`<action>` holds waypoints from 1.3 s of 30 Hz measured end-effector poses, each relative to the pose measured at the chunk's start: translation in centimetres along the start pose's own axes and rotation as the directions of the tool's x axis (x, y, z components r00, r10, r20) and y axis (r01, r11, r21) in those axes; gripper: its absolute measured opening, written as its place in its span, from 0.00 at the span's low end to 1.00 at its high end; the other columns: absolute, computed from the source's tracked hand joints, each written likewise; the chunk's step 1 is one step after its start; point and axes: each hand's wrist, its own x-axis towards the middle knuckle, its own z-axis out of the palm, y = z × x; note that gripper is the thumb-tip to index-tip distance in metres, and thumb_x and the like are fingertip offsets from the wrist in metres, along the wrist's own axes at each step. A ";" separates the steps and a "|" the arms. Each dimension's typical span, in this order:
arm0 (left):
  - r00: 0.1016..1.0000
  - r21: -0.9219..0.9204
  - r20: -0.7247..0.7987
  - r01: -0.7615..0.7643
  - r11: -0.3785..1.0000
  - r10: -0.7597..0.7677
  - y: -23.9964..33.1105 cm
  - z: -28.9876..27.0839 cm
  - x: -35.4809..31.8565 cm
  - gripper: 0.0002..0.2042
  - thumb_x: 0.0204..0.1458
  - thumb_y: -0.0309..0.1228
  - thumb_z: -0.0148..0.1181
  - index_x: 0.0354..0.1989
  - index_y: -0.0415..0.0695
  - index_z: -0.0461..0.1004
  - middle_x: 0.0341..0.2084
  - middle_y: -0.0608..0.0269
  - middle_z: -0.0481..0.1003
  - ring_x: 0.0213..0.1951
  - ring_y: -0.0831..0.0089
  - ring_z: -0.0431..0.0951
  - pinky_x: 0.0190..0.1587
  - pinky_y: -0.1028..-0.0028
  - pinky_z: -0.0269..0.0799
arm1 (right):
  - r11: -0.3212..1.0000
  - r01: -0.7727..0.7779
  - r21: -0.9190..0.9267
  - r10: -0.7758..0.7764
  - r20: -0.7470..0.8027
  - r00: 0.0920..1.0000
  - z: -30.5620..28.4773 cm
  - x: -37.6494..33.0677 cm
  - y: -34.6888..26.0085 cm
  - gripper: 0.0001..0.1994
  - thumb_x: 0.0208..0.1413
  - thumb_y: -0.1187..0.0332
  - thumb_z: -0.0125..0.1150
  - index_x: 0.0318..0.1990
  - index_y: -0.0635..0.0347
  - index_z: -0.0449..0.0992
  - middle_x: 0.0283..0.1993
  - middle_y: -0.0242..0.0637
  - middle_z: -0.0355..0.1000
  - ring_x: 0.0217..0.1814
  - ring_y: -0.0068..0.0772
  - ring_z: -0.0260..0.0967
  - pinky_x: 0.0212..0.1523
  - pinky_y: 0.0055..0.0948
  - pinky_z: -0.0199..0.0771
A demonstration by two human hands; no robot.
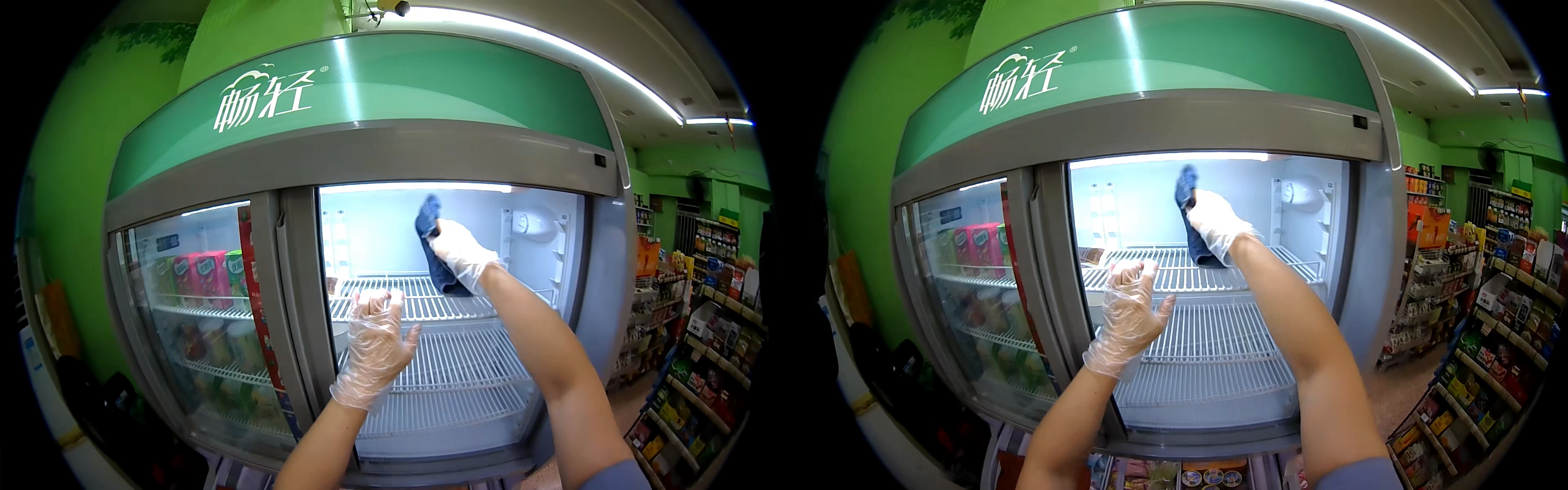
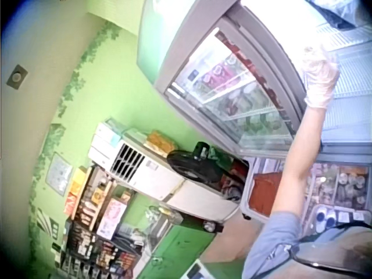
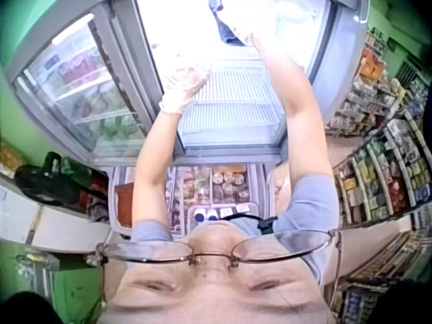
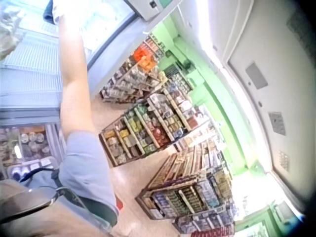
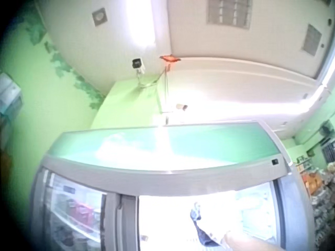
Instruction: The person rinses a dark cloth under running water at a sink, then walks to a commercial glass-door refrigerator and wipes the interior walls, shelves, and door frame with the cloth. The refrigerator remains empty throughout the cleaning.
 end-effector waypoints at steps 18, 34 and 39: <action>0.997 -0.019 0.026 0.070 0.997 -0.070 0.8 1.3 0.6 0.32 0.47 0.52 0.67 0.49 0.37 0.66 0.46 0.51 0.63 0.54 0.56 0.63 0.66 0.48 0.50 | -0.387 0.508 -0.769 -0.245 0.617 0.748 7.9 9.5 5.8 0.32 0.59 0.41 0.47 0.71 0.23 0.51 0.77 0.34 0.44 0.79 0.39 0.40 0.76 0.44 0.35; 0.997 -0.023 0.004 0.079 0.997 -0.079 0.7 1.0 0.4 0.32 0.45 0.49 0.69 0.49 0.35 0.67 0.45 0.51 0.64 0.54 0.56 0.62 0.67 0.51 0.48 | 0.733 0.455 -0.506 -0.339 0.308 0.889 5.9 7.7 6.5 0.33 0.56 0.64 0.55 0.71 0.35 0.56 0.76 0.45 0.46 0.77 0.51 0.43 0.77 0.39 0.38; 0.998 -0.013 -0.004 0.063 0.998 -0.063 0.4 1.2 0.4 0.32 0.47 0.51 0.66 0.49 0.36 0.67 0.45 0.52 0.64 0.54 0.56 0.62 0.67 0.50 0.50 | 0.035 0.756 -0.654 -0.303 0.714 0.632 7.7 7.2 1.2 0.25 0.63 0.66 0.49 0.66 0.26 0.64 0.70 0.21 0.61 0.73 0.25 0.54 0.77 0.45 0.36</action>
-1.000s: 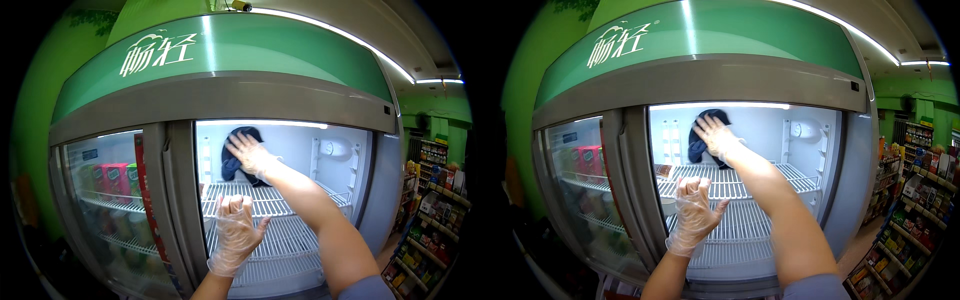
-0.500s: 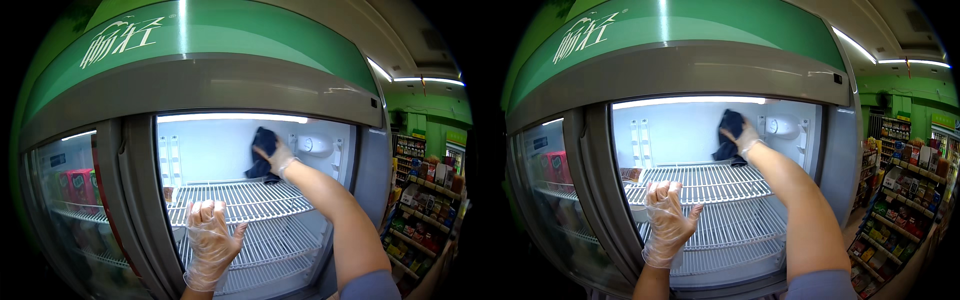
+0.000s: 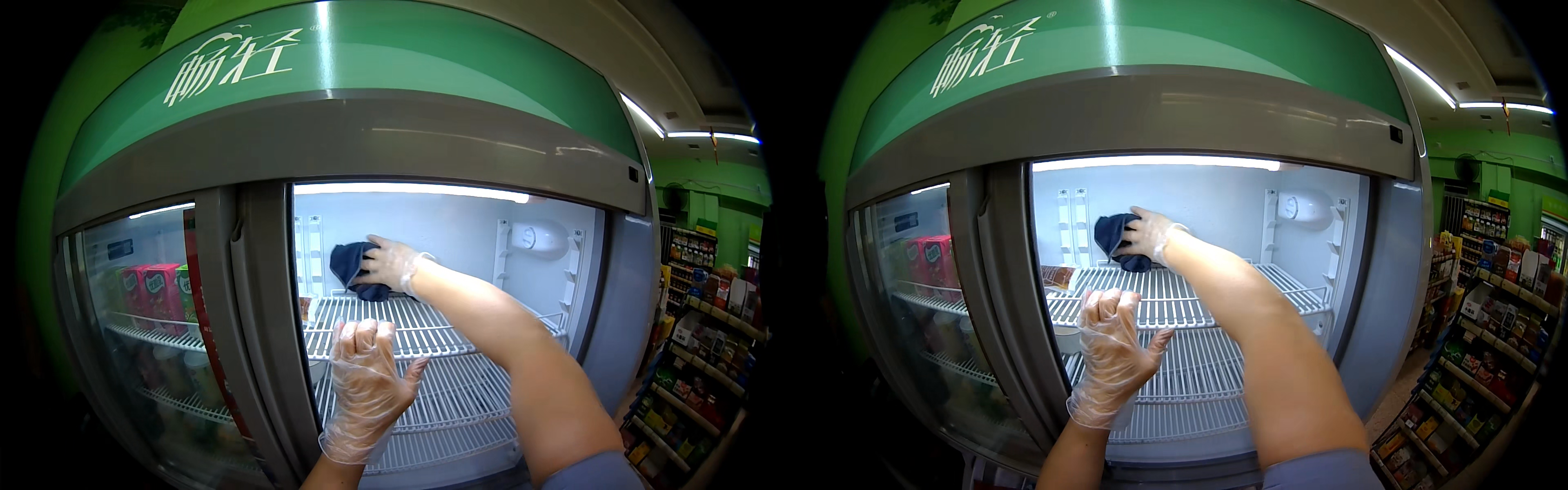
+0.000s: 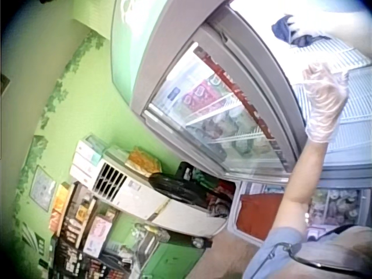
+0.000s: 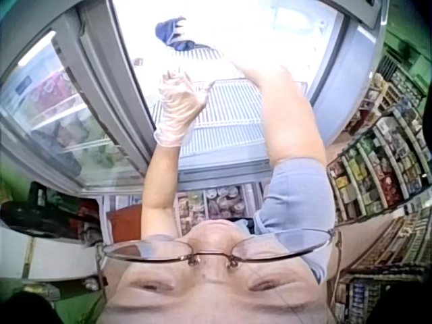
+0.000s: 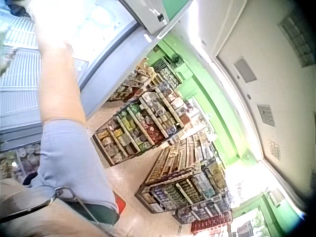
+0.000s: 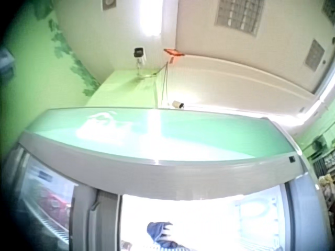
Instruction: The person rinses a dark cloth under running water at a sink, then walks to a commercial glass-door refrigerator and wipes the interior walls, shelves, and door frame with the cloth. The refrigerator remains empty throughout the cleaning.
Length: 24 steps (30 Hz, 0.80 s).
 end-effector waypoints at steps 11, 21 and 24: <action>0.999 -0.076 -0.022 0.026 0.997 -0.028 0.2 -0.2 -0.1 0.30 0.47 0.50 0.66 0.49 0.37 0.67 0.45 0.51 0.64 0.54 0.56 0.61 0.67 0.51 0.50 | 0.903 -0.429 -0.007 0.427 -0.081 0.901 7.2 -12.5 5.2 0.28 0.56 0.69 0.53 0.66 0.37 0.64 0.67 0.41 0.64 0.72 0.37 0.54 0.76 0.41 0.41; 0.998 -0.051 -0.067 -0.012 0.999 0.009 -0.6 -0.1 0.0 0.30 0.48 0.52 0.65 0.48 0.36 0.69 0.45 0.49 0.67 0.53 0.53 0.64 0.64 0.50 0.54 | 0.989 -0.147 0.033 0.148 -0.008 0.989 -3.4 4.1 0.0 0.27 0.56 0.68 0.49 0.66 0.46 0.65 0.70 0.34 0.61 0.75 0.29 0.50 0.78 0.41 0.31; 0.997 -0.087 -0.078 -0.012 0.996 0.005 -0.5 0.0 -0.1 0.31 0.47 0.52 0.66 0.48 0.36 0.69 0.45 0.50 0.66 0.54 0.54 0.63 0.64 0.50 0.55 | 1.000 0.004 0.021 -0.004 0.016 1.000 -0.5 2.0 -0.8 0.27 0.60 0.69 0.46 0.68 0.39 0.62 0.72 0.27 0.57 0.75 0.26 0.49 0.79 0.43 0.28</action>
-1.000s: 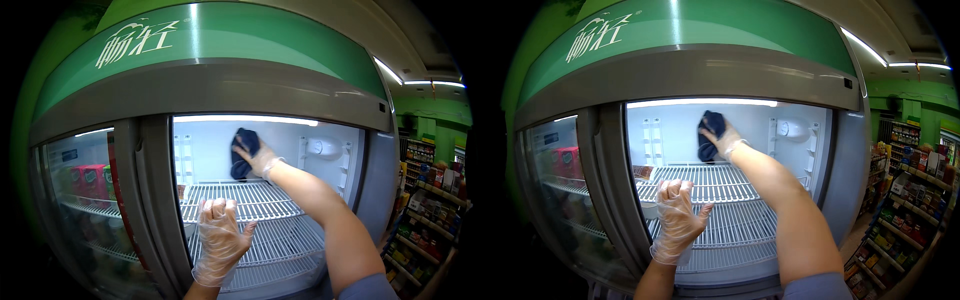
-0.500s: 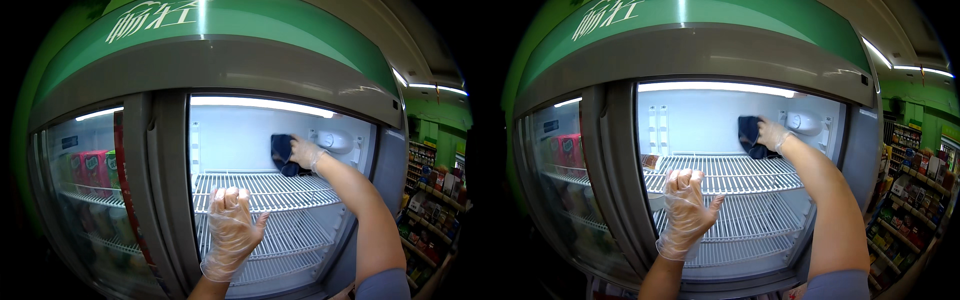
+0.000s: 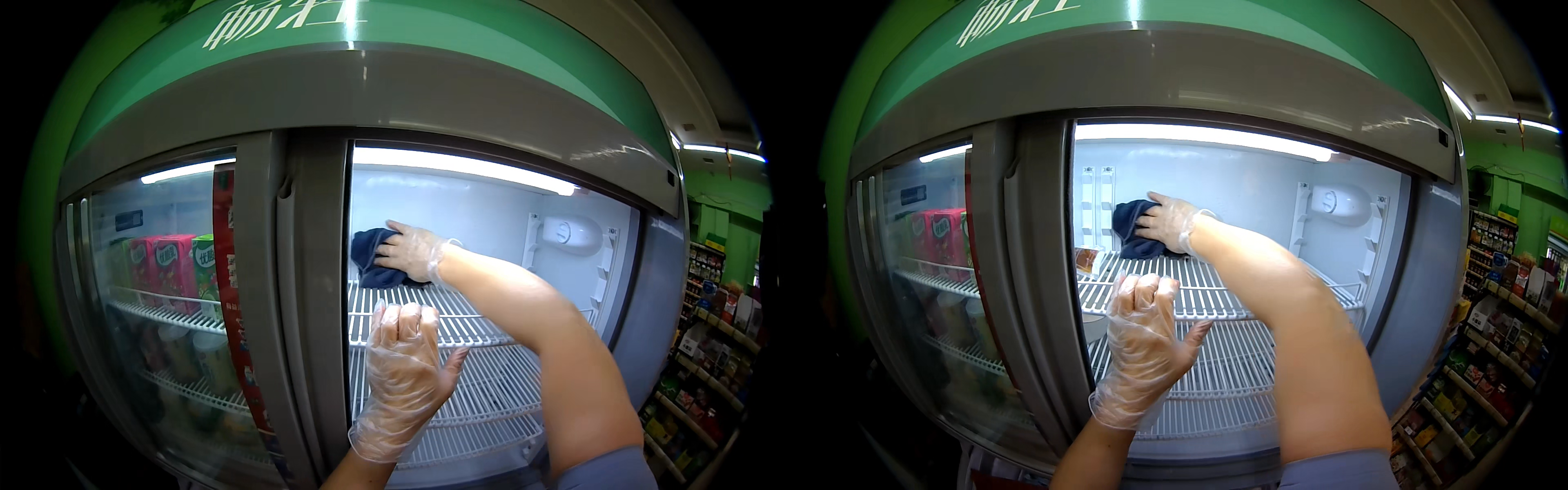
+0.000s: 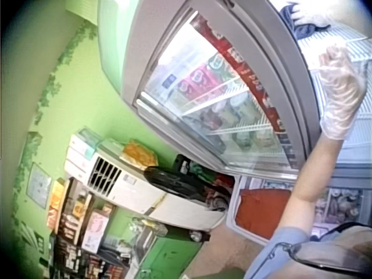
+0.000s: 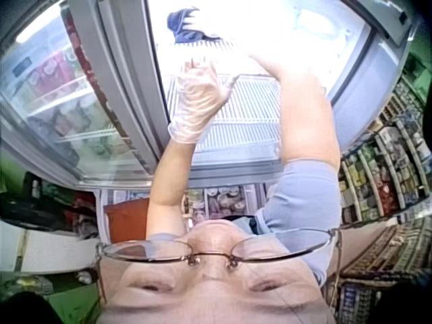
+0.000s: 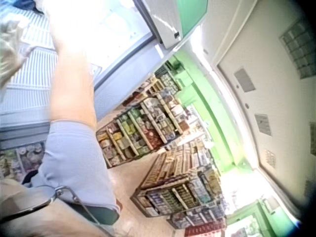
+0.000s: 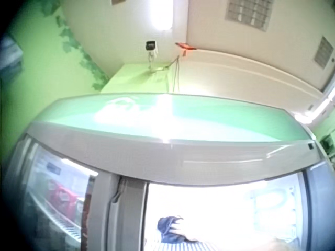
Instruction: The person rinses a dark cloth under running water at a sink, then walks to a commercial glass-door refrigerator and wipes the interior walls, shelves, and door frame with the cloth. The refrigerator remains empty throughout the cleaning.
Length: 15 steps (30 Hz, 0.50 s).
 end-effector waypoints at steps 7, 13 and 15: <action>1.000 -0.019 0.007 0.018 1.000 -0.018 0.1 0.1 -0.1 0.31 0.46 0.49 0.68 0.50 0.36 0.68 0.46 0.51 0.65 0.56 0.53 0.62 0.66 0.50 0.53 | 0.988 -0.055 -0.144 0.099 0.317 0.943 5.4 -12.4 3.4 0.24 0.63 0.67 0.46 0.66 0.36 0.64 0.73 0.24 0.56 0.76 0.24 0.48 0.78 0.44 0.29; 0.998 -0.037 0.031 0.050 0.998 -0.049 0.5 0.3 -0.1 0.31 0.46 0.48 0.69 0.50 0.36 0.68 0.47 0.50 0.64 0.56 0.53 0.61 0.67 0.50 0.51 | 0.963 -0.069 -0.260 0.192 0.486 0.853 3.7 -14.2 3.3 0.17 0.60 0.65 0.51 0.56 0.40 0.76 0.60 0.23 0.71 0.70 0.24 0.57 0.78 0.44 0.32; 0.999 -0.003 0.030 0.045 0.999 -0.045 0.3 0.0 -0.1 0.31 0.46 0.48 0.68 0.50 0.36 0.68 0.46 0.50 0.64 0.56 0.54 0.61 0.66 0.50 0.51 | 0.968 -0.019 -0.248 0.141 0.484 0.864 1.1 -9.5 1.7 0.16 0.59 0.66 0.52 0.53 0.42 0.77 0.58 0.23 0.73 0.69 0.24 0.59 0.78 0.43 0.32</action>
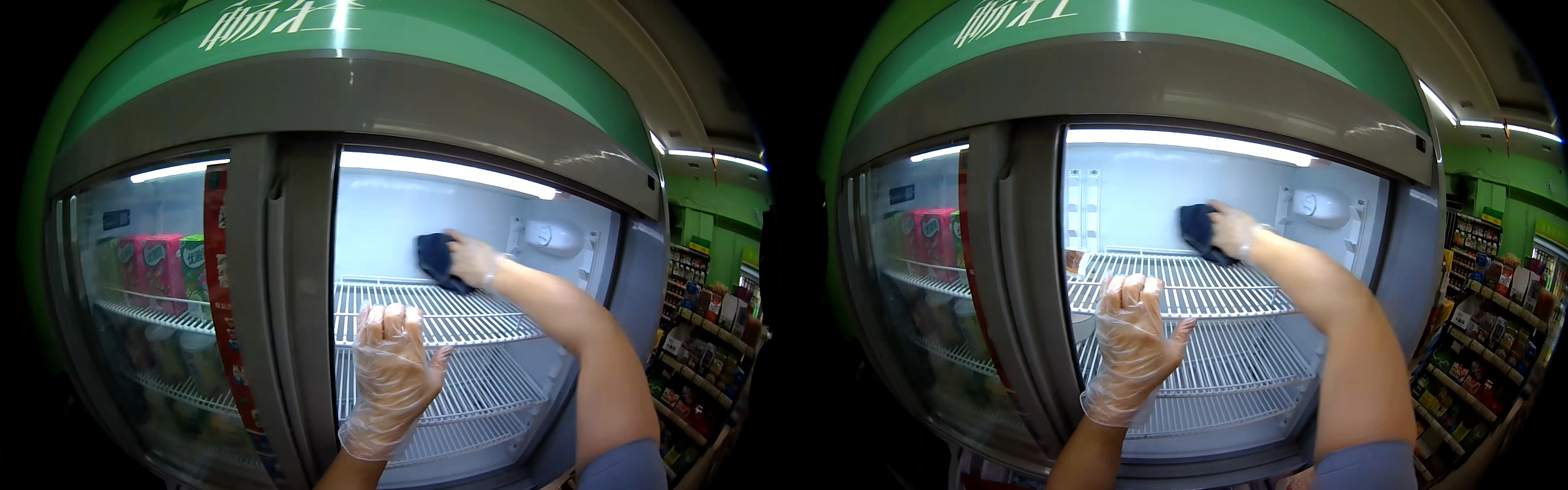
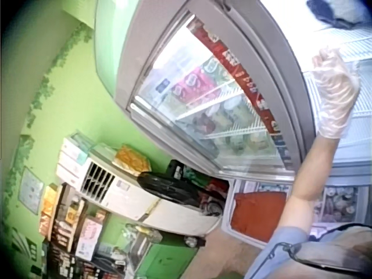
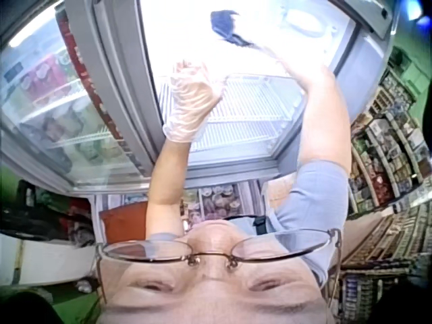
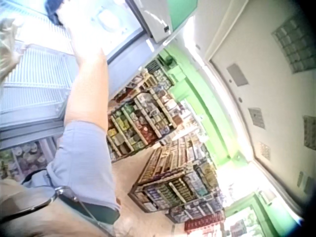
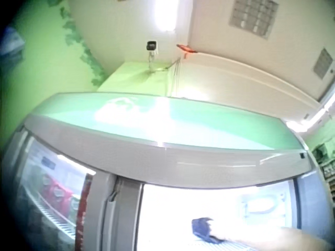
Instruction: The person rinses a dark cloth under running water at a sink, then walks to a commercial glass-door refrigerator and wipes the interior walls, shelves, and door frame with the cloth. The refrigerator remains empty throughout the cleaning.
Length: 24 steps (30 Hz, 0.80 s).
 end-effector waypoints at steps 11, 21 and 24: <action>0.999 0.031 0.038 -0.001 1.000 0.000 0.3 -0.5 0.3 0.31 0.44 0.45 0.70 0.49 0.35 0.68 0.45 0.50 0.65 0.54 0.55 0.64 0.66 0.51 0.52 | 0.967 -0.112 0.227 0.158 -0.195 0.968 5.8 0.1 1.2 0.27 0.63 0.67 0.42 0.71 0.37 0.56 0.73 0.31 0.55 0.76 0.31 0.49 0.78 0.44 0.33; 1.000 0.027 0.017 0.014 1.000 -0.014 0.7 -0.3 0.2 0.31 0.43 0.43 0.72 0.49 0.35 0.68 0.45 0.50 0.65 0.54 0.55 0.63 0.67 0.51 0.51 | 0.919 -0.193 0.343 0.271 -0.196 0.942 3.2 2.9 0.4 0.27 0.62 0.67 0.45 0.69 0.30 0.59 0.66 0.39 0.65 0.73 0.36 0.54 0.77 0.42 0.35; 0.999 0.042 0.037 0.002 0.999 -0.004 0.4 -0.3 0.3 0.30 0.43 0.44 0.72 0.48 0.36 0.67 0.44 0.51 0.65 0.54 0.55 0.63 0.66 0.50 0.52 | 0.912 -0.193 0.361 0.285 -0.221 0.933 -1.4 3.3 1.3 0.29 0.59 0.60 0.51 0.69 0.31 0.58 0.73 0.38 0.54 0.76 0.37 0.46 0.77 0.42 0.31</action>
